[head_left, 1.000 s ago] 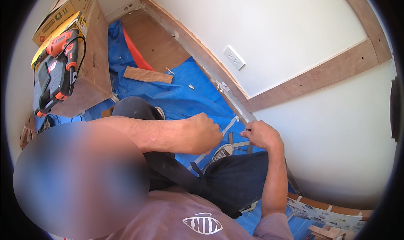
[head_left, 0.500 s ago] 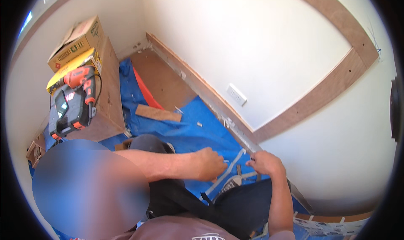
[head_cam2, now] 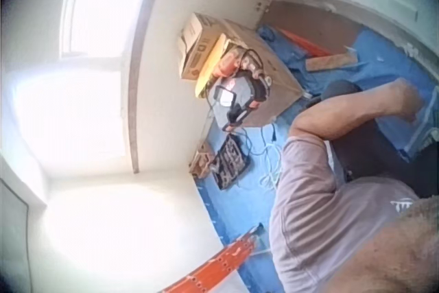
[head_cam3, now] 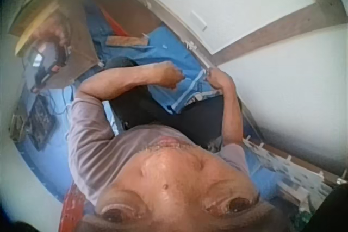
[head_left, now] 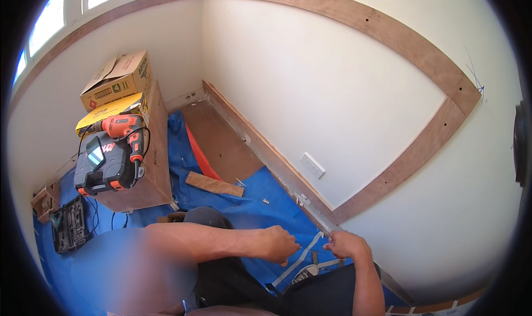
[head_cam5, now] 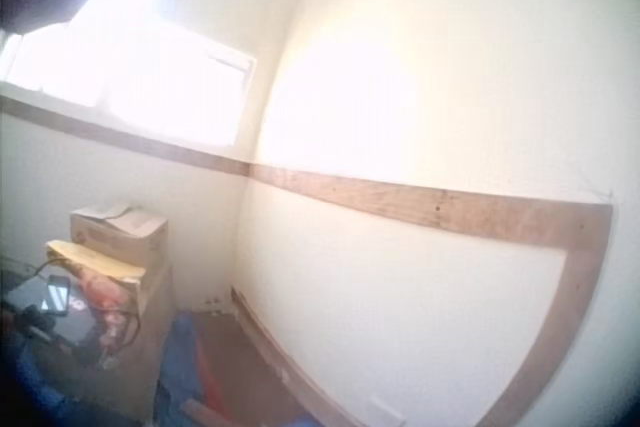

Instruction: The person measures a wall section with a tape measure and marks it with a pencil. They then position a wooden baseboard against the wall, use a square to mark a cut line on the wood, and prepare to cut it.

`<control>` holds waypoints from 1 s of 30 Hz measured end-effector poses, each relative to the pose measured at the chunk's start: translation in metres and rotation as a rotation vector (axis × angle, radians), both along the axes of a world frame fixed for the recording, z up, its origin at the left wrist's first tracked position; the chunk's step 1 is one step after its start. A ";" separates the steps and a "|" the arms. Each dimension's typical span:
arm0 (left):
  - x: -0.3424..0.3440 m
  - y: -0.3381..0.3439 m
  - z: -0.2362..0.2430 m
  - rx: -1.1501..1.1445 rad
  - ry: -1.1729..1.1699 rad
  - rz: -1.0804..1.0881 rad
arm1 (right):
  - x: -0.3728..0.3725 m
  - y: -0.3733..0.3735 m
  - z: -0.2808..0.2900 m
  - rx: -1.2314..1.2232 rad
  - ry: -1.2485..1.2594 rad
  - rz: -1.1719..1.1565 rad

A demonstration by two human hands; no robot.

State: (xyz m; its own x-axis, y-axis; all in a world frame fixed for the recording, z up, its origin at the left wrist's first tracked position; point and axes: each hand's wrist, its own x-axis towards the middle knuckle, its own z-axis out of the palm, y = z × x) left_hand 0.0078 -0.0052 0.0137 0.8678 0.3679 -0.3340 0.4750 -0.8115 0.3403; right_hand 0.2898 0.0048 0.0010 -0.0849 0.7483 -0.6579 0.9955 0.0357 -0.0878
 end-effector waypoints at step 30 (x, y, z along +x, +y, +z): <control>-0.002 0.000 -0.002 -0.002 -0.001 0.042 | -0.009 -0.006 0.018 0.042 0.046 -0.056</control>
State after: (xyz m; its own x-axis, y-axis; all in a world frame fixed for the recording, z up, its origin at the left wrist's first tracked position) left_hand 0.0061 -0.0049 0.0117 0.8520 0.4033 -0.3339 0.5082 -0.7905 0.3419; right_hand 0.2812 -0.0015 0.0193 -0.0715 0.7796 -0.6222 0.9910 -0.0154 -0.1333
